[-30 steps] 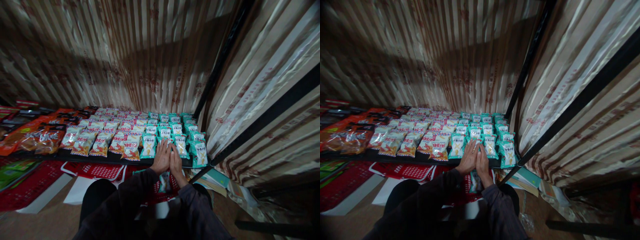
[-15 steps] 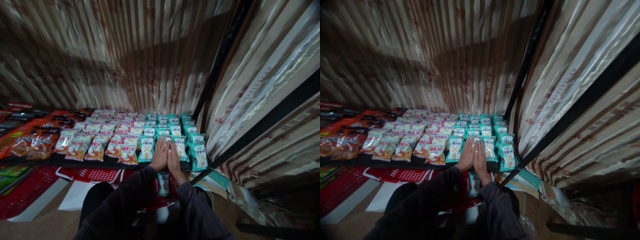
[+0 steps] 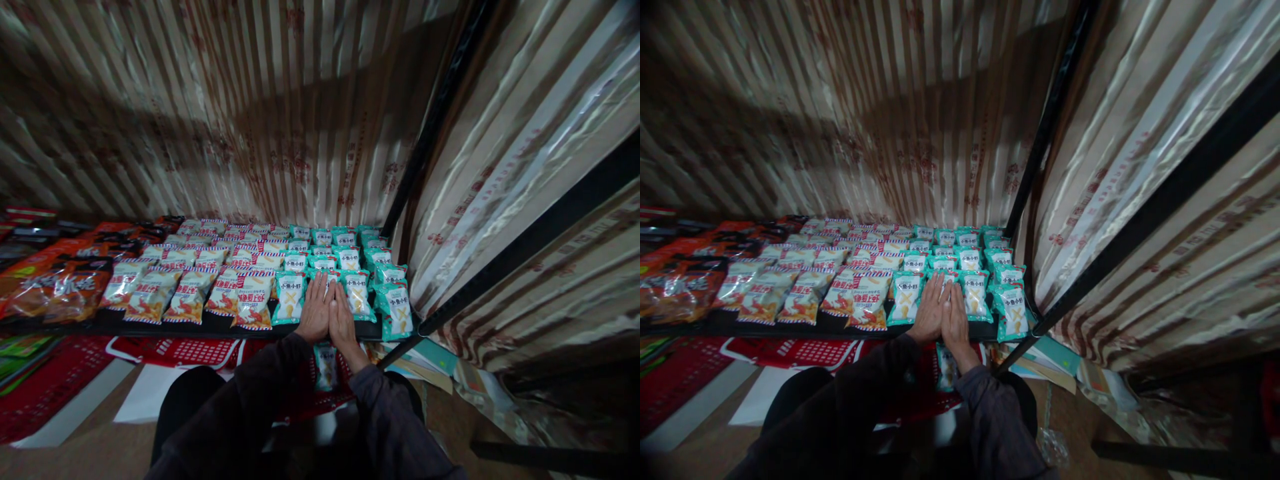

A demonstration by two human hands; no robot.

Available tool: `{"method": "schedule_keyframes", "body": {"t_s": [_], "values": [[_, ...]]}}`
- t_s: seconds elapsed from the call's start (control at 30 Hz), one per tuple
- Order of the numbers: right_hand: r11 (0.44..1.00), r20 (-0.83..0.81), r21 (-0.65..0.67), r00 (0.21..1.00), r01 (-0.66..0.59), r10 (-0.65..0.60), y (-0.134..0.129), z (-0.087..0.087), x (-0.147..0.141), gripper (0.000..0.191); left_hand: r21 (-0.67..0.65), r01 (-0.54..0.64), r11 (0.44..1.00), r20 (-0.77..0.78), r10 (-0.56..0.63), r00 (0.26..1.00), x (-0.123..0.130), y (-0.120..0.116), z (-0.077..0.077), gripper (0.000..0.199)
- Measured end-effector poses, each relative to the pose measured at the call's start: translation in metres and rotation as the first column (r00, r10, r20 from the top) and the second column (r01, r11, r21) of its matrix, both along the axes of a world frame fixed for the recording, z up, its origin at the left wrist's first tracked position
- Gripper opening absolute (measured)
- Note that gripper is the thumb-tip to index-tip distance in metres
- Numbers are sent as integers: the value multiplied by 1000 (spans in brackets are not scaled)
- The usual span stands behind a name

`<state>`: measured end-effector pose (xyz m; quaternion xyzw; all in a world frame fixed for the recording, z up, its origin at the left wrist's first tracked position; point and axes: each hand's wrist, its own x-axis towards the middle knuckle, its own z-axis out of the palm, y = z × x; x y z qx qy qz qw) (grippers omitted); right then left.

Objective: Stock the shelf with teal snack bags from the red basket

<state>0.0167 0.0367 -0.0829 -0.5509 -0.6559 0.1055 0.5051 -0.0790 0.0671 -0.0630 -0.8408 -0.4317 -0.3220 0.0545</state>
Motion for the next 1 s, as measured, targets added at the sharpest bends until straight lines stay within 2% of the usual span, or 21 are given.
{"method": "schedule_keyframes", "body": {"t_s": [0.67,1.0], "values": [[999,10,-31,999,35,-34,-2,-6,-2,59,21,22,1000,34,-23,999,-7,-7,3,52],[999,54,34,998,34,-36,-3,-3,0,56,-18,60,998,54,-59,997,-9,-10,5,53]]}}
